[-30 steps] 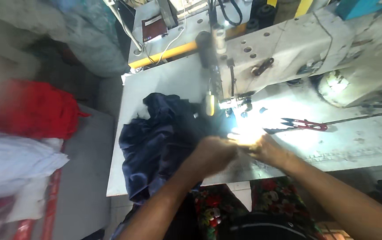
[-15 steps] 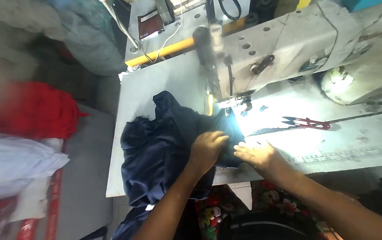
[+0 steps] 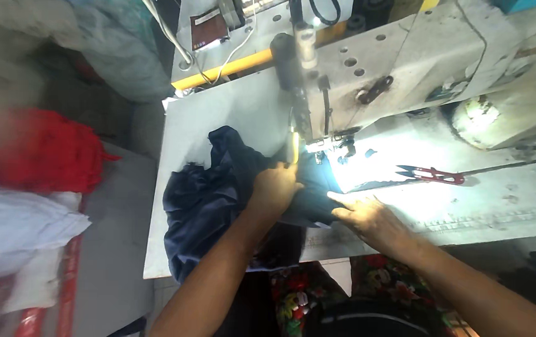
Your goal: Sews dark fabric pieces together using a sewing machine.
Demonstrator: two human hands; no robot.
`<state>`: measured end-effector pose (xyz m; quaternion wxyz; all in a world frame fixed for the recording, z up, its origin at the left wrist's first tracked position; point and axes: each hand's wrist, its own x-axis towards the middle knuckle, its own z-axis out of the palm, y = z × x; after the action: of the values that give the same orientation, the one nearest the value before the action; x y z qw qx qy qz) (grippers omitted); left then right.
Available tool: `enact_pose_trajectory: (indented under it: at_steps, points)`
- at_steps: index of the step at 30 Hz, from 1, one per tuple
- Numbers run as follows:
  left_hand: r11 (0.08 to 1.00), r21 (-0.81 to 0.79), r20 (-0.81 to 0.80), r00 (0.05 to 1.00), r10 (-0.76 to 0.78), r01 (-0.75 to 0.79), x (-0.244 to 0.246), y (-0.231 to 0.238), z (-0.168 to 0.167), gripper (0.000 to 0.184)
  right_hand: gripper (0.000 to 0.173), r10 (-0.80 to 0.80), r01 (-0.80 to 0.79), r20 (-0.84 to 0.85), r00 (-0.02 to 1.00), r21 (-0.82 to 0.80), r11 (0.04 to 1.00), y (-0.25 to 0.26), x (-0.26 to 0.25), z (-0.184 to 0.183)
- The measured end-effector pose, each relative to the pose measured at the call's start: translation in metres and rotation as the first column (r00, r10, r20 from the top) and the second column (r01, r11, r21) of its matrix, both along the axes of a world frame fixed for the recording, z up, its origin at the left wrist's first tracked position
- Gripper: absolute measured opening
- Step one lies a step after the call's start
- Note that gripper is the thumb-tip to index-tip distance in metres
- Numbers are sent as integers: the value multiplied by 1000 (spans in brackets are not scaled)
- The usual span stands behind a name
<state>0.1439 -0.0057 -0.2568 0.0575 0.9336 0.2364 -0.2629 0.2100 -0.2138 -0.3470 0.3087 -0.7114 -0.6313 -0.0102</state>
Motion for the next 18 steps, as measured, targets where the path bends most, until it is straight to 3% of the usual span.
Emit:
enact_pose_trajectory:
  at_steps: [4,7,9,11,13,18]
  points:
    - [996,87,-37,999,39,-35,2,5,-4,64,20,-27,27,27,999,-24,999,4,-4,1]
    - [989,133,142,987,-80,62,-7,-4,-8,47,20,-43,43,20,999,-14,999,1,-5,0]
    - [959,187,396,878,-271,212,-19,-8,-17,33,18,-60,60,35,998,-2,998,-1,-7,-3]
    - [933,58,662,686,-303,356,-28,-15,-32,22,17,-86,85,26,996,22,996,-2,-10,-4]
    - [916,-94,723,660,-206,390,-39,-25,-53,24,17,-99,98,20,995,35,995,-3,-13,-7]
    - [930,-35,812,552,-186,366,-64,-27,-81,26,18,-152,151,80,985,19,988,-4,-18,-8]
